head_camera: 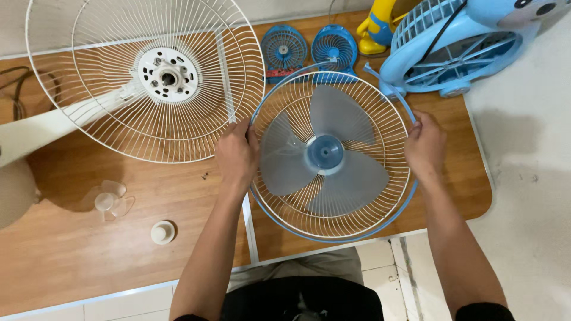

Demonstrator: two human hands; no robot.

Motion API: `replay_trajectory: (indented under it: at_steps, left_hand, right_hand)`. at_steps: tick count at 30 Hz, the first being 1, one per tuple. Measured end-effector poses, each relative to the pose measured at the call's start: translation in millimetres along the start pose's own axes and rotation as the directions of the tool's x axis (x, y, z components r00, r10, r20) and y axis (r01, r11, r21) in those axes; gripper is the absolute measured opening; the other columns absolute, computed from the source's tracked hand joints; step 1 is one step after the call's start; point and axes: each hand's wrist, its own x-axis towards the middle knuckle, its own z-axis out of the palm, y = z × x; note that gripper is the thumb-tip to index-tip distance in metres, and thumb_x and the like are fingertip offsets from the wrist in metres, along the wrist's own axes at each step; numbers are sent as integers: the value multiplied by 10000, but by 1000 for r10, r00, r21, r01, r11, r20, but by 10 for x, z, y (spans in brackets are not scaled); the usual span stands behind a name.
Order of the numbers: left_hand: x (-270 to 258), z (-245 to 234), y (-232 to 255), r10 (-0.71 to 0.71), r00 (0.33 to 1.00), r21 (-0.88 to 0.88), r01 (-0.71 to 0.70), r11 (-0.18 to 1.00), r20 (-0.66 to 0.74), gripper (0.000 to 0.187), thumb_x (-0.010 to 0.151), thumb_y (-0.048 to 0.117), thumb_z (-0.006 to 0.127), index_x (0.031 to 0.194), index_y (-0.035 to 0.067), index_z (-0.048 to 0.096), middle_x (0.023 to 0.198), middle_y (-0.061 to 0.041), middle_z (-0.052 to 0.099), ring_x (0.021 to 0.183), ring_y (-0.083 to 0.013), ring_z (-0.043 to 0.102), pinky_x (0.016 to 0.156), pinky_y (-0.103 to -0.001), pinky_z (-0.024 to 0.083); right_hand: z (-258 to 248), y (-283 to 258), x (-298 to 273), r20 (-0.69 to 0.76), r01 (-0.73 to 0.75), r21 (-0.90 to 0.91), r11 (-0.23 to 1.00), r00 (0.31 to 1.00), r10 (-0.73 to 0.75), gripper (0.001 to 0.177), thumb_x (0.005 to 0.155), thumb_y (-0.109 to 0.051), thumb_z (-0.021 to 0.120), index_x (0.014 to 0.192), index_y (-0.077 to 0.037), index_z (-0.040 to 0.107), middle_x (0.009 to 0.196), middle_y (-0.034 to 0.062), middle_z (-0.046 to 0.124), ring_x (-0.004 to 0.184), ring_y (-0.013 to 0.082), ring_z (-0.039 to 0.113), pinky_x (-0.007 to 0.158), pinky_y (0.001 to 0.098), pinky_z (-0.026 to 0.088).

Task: The person assembles a standing fan by attaching the front grille, installing the fan blades, and securing the central cap. They also disassemble a small portable fan using a screwdriver and place the parts on the table.

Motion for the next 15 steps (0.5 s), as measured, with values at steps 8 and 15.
replay_trajectory:
  at_steps: [8,15]
  left_hand:
    - [-24,-22,45,-53,998,15,54,998,-13,165,947,149,673,1031,43,767,830,-186,695,697,-367,680,633,-481,524]
    - [6,21,69,-48,998,27,49,998,-40,168,951,169,667,1029,59,767,848,-157,686,710,-362,683,634,-489,526]
  right_hand:
    - [78,81,-31,-49,85,64,994,995,-82,281,1016,14,536,1255,15,684,1130,269,706,1012,441,677,885,490,515]
    - [149,114,42,-24,73,95,993,997,-71,291,995,28,532,1239,12,689,1113,264,709,1016,439,677,903,494,509]
